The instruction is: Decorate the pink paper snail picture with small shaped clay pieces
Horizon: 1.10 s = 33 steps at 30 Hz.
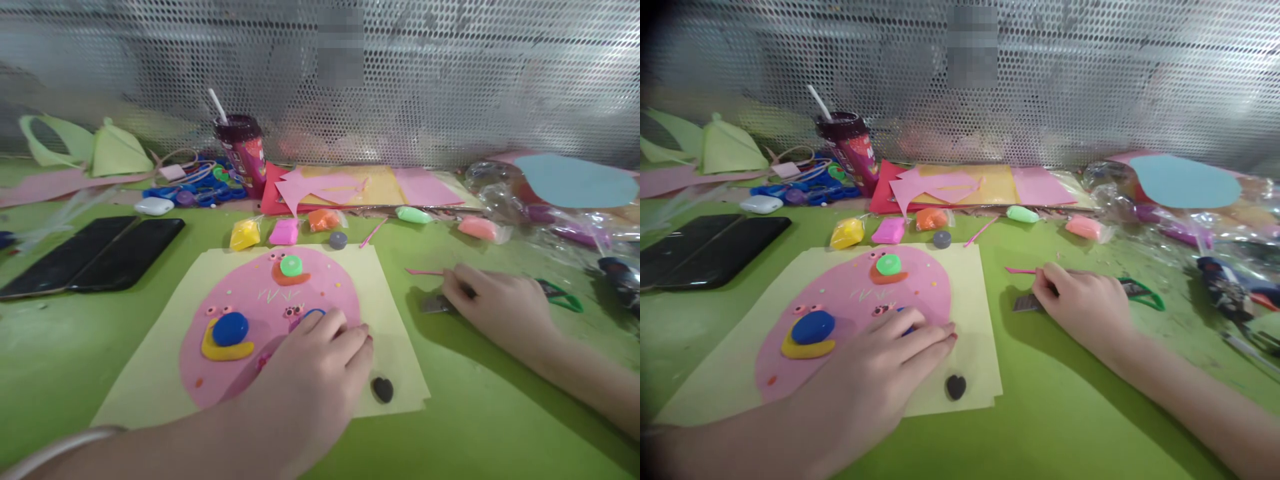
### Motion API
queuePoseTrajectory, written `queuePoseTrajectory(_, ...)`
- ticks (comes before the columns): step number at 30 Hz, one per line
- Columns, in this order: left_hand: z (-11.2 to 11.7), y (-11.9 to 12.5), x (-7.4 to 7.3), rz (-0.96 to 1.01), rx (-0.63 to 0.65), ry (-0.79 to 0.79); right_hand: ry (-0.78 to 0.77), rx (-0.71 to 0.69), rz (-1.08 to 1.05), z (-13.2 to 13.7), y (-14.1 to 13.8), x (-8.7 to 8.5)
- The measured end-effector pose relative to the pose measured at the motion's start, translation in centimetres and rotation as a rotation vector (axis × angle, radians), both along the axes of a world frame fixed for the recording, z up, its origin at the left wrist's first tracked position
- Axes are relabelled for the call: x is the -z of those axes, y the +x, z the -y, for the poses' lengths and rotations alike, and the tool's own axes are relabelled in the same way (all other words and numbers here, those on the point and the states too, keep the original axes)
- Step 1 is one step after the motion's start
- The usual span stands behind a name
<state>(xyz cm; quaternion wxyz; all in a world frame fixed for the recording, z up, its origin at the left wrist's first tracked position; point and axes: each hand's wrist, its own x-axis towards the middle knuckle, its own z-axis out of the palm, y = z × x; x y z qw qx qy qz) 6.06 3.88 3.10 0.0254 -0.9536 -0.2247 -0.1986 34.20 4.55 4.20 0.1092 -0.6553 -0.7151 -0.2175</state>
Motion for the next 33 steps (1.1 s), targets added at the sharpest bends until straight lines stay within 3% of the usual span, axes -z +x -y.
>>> queuePoseTrajectory(9, 0.02, -0.26, 0.59, -0.082, -0.038, -0.022, -0.027, -0.015, 0.016, 0.07, 0.36, 0.37)
queuePoseTrajectory(13, 0.07, -0.21, 0.38, -0.017, -0.015, -0.008, -0.016, -0.027, 0.024, 0.12, 0.35, 0.39)
queuePoseTrajectory(21, -0.08, -0.02, -0.33, -0.093, -0.012, -0.006, -0.051, -0.052, 0.004, 0.02, 0.23, -0.03)
queuePoseTrajectory(33, -0.11, -0.01, 0.23, -0.048, -0.027, -0.005, -0.074, 0.081, -0.037, 0.00, 0.11, 0.11)
